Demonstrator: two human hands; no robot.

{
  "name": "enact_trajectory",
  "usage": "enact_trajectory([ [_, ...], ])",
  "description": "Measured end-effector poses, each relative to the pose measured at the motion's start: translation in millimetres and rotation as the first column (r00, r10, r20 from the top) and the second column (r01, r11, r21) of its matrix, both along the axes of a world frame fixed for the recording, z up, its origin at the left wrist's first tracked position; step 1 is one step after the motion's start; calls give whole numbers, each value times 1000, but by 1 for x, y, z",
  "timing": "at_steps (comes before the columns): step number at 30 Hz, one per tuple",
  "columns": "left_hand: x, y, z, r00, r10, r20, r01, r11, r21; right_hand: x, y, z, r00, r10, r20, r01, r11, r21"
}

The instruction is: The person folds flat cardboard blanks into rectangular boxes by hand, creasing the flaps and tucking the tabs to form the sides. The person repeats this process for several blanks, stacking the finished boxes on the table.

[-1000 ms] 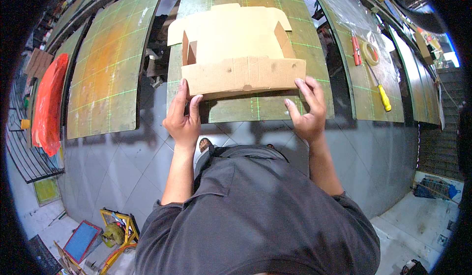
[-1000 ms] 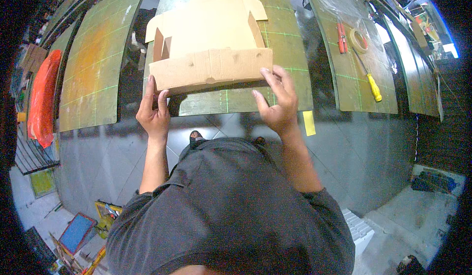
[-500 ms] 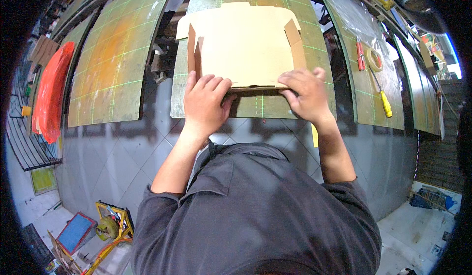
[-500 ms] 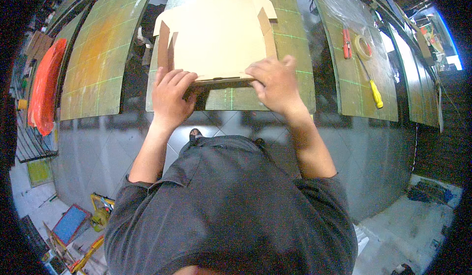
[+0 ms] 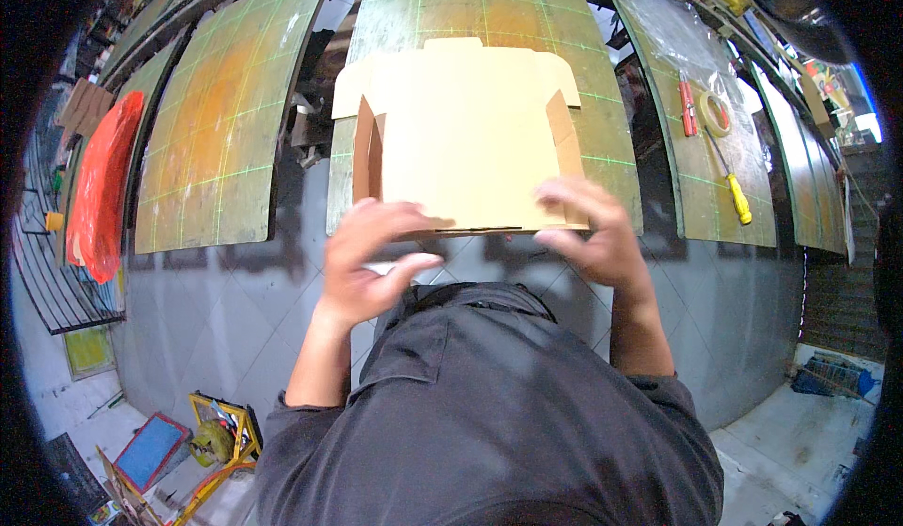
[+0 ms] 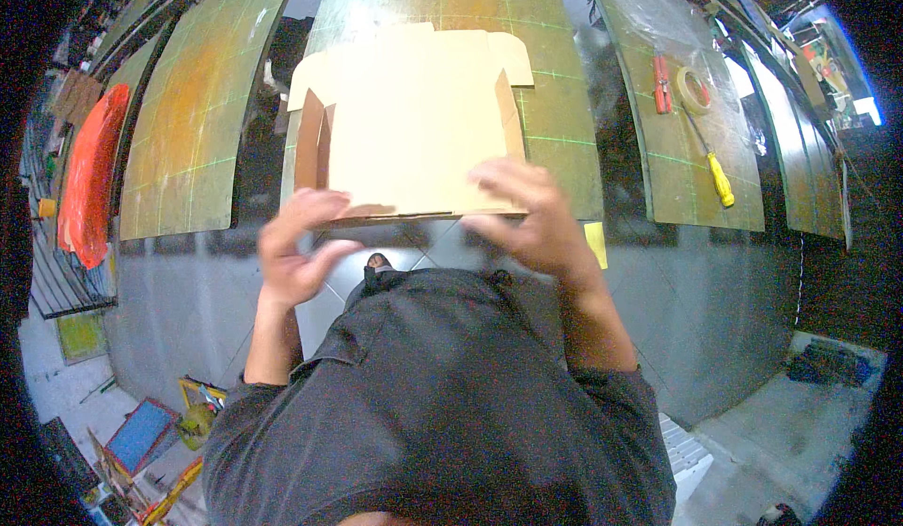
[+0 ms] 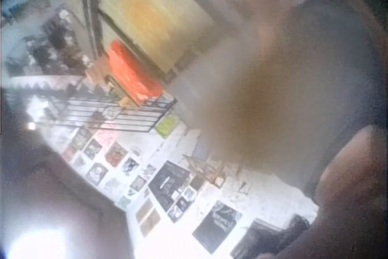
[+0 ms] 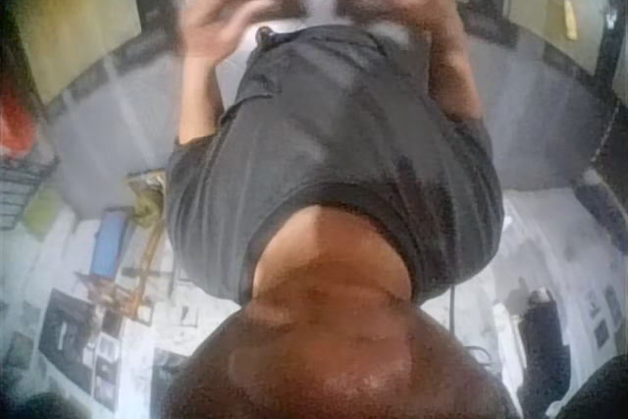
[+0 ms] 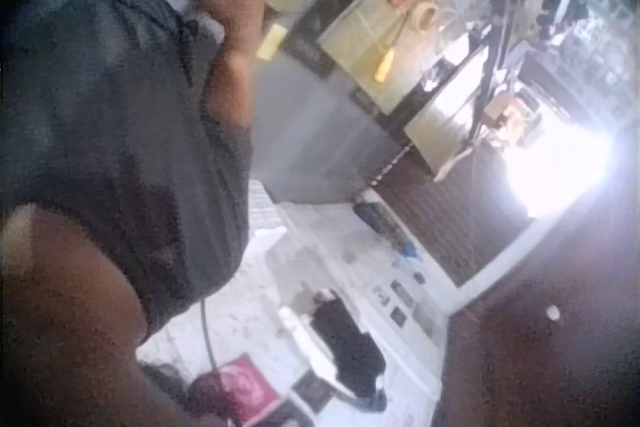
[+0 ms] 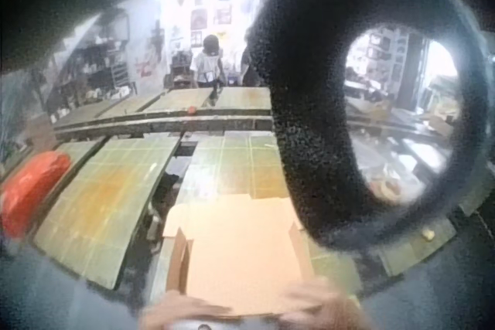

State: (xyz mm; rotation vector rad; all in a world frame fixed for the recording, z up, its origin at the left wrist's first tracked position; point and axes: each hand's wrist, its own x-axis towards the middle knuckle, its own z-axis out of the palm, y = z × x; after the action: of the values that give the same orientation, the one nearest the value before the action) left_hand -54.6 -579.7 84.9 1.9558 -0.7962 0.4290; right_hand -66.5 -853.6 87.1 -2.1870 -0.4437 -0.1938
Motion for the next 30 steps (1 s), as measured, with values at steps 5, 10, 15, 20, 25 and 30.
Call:
enact_trajectory([
  [5,42,31,-18,810,352,-469,-502,830,-243,43,-29,-17,863,-459,-209,504,806,310],
  [10,60,2,-40,773,241,-587,-369,923,-106,69,-5,-42,937,-221,-270,286,930,233],
  [15,59,-4,-24,707,-111,-699,-427,721,-546,61,-9,-32,897,-222,-382,439,548,712],
  [20,71,1,-16,533,-347,-772,-483,624,-614,59,-3,-8,849,-154,-506,515,460,723],
  [25,80,-7,-29,537,-368,-759,-508,578,-639,61,-11,-11,837,-180,-516,534,467,705],
  [30,81,-3,-30,518,-582,-627,-307,558,-771,63,-18,-34,927,-131,-353,370,481,795],
])
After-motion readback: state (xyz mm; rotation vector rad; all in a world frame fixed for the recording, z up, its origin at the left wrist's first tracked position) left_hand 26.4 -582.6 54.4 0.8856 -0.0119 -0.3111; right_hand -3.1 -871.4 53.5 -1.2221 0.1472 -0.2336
